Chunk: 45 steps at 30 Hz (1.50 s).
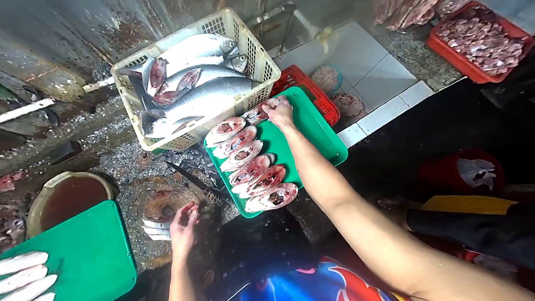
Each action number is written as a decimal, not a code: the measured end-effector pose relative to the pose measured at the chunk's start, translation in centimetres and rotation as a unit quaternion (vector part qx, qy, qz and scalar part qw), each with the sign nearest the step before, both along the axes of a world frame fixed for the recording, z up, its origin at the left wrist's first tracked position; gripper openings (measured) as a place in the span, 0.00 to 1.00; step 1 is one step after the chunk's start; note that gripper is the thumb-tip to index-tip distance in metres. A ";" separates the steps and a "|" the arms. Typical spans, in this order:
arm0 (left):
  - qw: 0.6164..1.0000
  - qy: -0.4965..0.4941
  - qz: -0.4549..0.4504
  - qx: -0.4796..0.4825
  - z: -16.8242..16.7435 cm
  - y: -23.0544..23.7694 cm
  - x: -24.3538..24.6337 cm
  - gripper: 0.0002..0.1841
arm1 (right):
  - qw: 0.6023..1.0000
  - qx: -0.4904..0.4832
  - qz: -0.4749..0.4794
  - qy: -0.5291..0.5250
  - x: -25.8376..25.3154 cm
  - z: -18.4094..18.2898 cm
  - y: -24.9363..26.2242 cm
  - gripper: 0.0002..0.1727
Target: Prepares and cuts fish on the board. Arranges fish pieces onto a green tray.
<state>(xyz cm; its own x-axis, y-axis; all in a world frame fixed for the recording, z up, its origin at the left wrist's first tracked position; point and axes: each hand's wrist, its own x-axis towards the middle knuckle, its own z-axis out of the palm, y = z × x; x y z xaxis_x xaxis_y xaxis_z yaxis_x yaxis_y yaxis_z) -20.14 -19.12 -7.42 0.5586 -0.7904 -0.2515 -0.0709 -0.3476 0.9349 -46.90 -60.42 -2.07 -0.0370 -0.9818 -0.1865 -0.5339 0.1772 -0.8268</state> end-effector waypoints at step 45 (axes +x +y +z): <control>0.770 -0.092 -0.626 0.077 16.1 -16.5 -5.2 0.18 | 0.910 0.035 -0.026 -0.412 3.5 5.0 32.3 0.25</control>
<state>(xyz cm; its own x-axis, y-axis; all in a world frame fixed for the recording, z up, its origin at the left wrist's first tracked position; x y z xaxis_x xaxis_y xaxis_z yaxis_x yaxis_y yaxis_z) -25.32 -35.64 8.66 -0.5811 -0.7071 -0.4030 -0.5669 -0.0037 0.8238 -43.43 -28.09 2.92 0.0971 -0.9673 -0.2342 0.2728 0.2522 -0.9284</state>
